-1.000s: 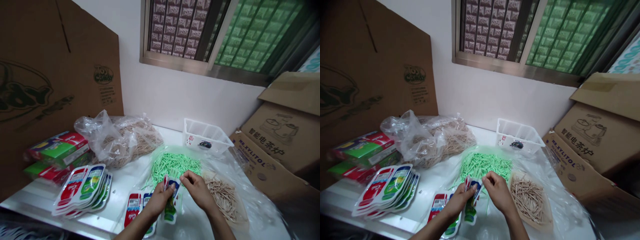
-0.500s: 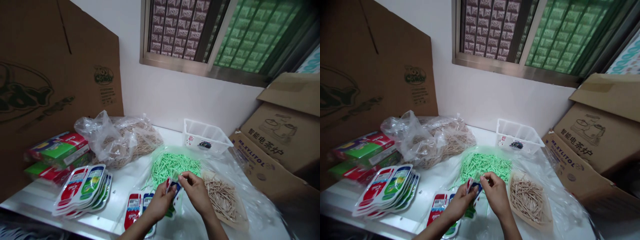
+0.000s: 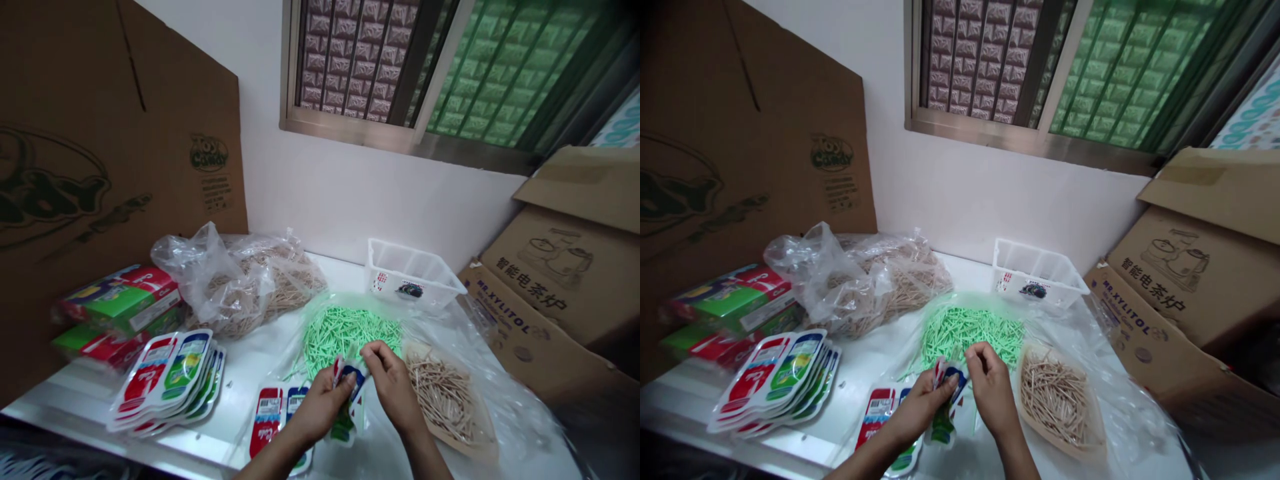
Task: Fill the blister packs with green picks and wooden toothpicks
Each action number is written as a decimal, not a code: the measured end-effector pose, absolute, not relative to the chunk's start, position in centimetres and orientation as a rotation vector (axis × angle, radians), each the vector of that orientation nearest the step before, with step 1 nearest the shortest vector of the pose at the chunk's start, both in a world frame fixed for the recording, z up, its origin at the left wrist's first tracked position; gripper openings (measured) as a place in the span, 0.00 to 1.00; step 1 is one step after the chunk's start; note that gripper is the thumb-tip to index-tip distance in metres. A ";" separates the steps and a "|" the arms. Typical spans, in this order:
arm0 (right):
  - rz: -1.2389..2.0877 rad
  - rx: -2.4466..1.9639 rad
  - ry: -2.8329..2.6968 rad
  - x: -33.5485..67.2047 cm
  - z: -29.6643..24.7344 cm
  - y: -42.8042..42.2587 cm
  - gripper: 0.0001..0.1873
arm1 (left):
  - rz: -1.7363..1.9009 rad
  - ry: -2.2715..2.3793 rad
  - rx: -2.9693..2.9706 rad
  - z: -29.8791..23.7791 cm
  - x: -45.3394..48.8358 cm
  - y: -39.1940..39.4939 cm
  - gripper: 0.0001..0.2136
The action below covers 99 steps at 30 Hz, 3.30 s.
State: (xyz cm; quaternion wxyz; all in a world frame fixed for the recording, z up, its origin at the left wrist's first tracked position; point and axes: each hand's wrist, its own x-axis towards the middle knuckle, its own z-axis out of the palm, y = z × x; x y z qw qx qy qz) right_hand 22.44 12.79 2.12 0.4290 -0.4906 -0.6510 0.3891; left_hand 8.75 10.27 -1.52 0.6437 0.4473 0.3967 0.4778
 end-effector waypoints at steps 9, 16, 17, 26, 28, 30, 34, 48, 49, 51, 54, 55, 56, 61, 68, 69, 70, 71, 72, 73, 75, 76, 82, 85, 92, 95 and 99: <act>0.978 -1.224 -1.617 22.2 2.3 12.5 0.12 | 1.085 0.928 1.075 -1.5 8.7 10.1 0.19; 1.098 -1.146 -1.637 22.3 2.4 12.6 0.12 | 1.051 0.862 0.989 -1.5 8.7 9.9 0.21; 1.101 -1.148 -1.641 22.3 2.5 12.6 0.12 | 1.053 0.843 0.975 -1.5 8.7 9.9 0.21; 1.015 -1.149 -1.705 22.9 2.4 12.4 0.08 | 1.039 0.762 0.884 -1.3 8.6 9.6 0.20; 1.005 -1.133 -1.709 22.9 2.3 12.3 0.06 | 1.029 0.748 0.891 -1.3 8.6 9.6 0.20; 0.996 -1.100 -1.706 22.8 2.4 12.1 0.09 | 1.021 0.737 0.913 -1.3 8.6 9.6 0.20; 0.957 -1.019 -1.847 22.7 3.2 11.8 0.15 | 1.026 0.750 1.060 -1.3 8.2 9.8 0.18; 0.611 -1.210 -1.852 25.1 0.8 10.7 0.11 | 0.870 0.929 1.362 -0.8 8.2 10.2 0.16; 0.627 -1.216 -1.846 25.6 0.6 10.7 0.11 | 0.830 0.938 1.373 -0.9 8.2 10.2 0.17; 0.671 -1.224 -1.867 27.4 0.2 10.9 0.12 | 0.804 0.981 1.436 -0.7 8.2 10.1 0.18; 0.671 -1.380 -1.924 31.9 -0.5 12.2 0.15 | 0.897 1.065 1.557 -0.5 7.9 10.2 0.17; 0.630 -1.499 -1.957 33.6 -0.9 12.8 0.15 | 0.924 1.099 1.574 -0.6 7.8 10.3 0.17; 0.570 -1.670 -2.000 35.3 -1.3 13.4 0.15 | 0.939 1.134 1.574 -0.7 7.7 10.5 0.18; 0.456 -2.109 -2.104 38.9 -3.8 15.8 0.14 | 1.030 1.205 1.534 -1.5 8.4 11.2 0.13; 0.354 -2.161 -2.197 35.6 -6.2 16.6 0.22 | 0.973 1.142 1.394 -1.4 9.5 11.1 0.17; 0.355 -2.139 -2.220 35.6 -6.4 16.7 0.20 | 0.970 1.146 1.375 -1.6 9.4 11.1 0.18; 0.353 -2.118 -2.239 35.6 -6.5 16.7 0.18 | 0.964 1.151 1.354 -1.8 9.2 11.2 0.18; 0.341 -2.103 -2.251 35.7 -6.7 16.8 0.16 | 0.960 1.157 1.334 -2.0 9.0 11.2 0.19; 0.321 -2.095 -2.255 35.9 -6.8 16.8 0.15 | 0.954 1.160 1.321 -2.2 8.9 11.2 0.19; 0.296 -2.091 -2.255 36.0 -6.9 16.9 0.15 | 0.948 1.163 1.315 -2.3 8.8 11.3 0.19; 0.249 -2.080 -2.256 36.1 -7.2 17.0 0.15 | 0.937 1.158 1.322 -2.3 8.9 11.4 0.20; 0.232 -2.072 -2.259 36.0 -7.4 17.1 0.15 | 0.932 1.152 1.330 -2.2 9.0 11.4 0.20; 0.193 -2.100 -2.179 35.4 -8.6 18.0 0.15 | 0.918 1.137 1.357 -2.0 9.7 11.4 0.19; 0.205 -2.116 -2.094 35.3 -9.0 18.2 0.15 | 0.920 1.123 1.360 -2.2 9.5 11.4 0.19; 0.338 -2.095 -1.813 36.9 -9.0 17.9 0.17 | 0.955 1.115 1.314 -2.4 9.0 12.0 0.21; 0.449 -2.030 -1.636 37.8 -8.6 17.9 0.16 | 0.960 1.091 1.301 -2.6 9.3 12.3 0.21; 0.668 -1.803 -1.403 38.7 -7.8 18.2 0.13 | 0.965 1.057 1.287 -2.6 9.9 12.8 0.20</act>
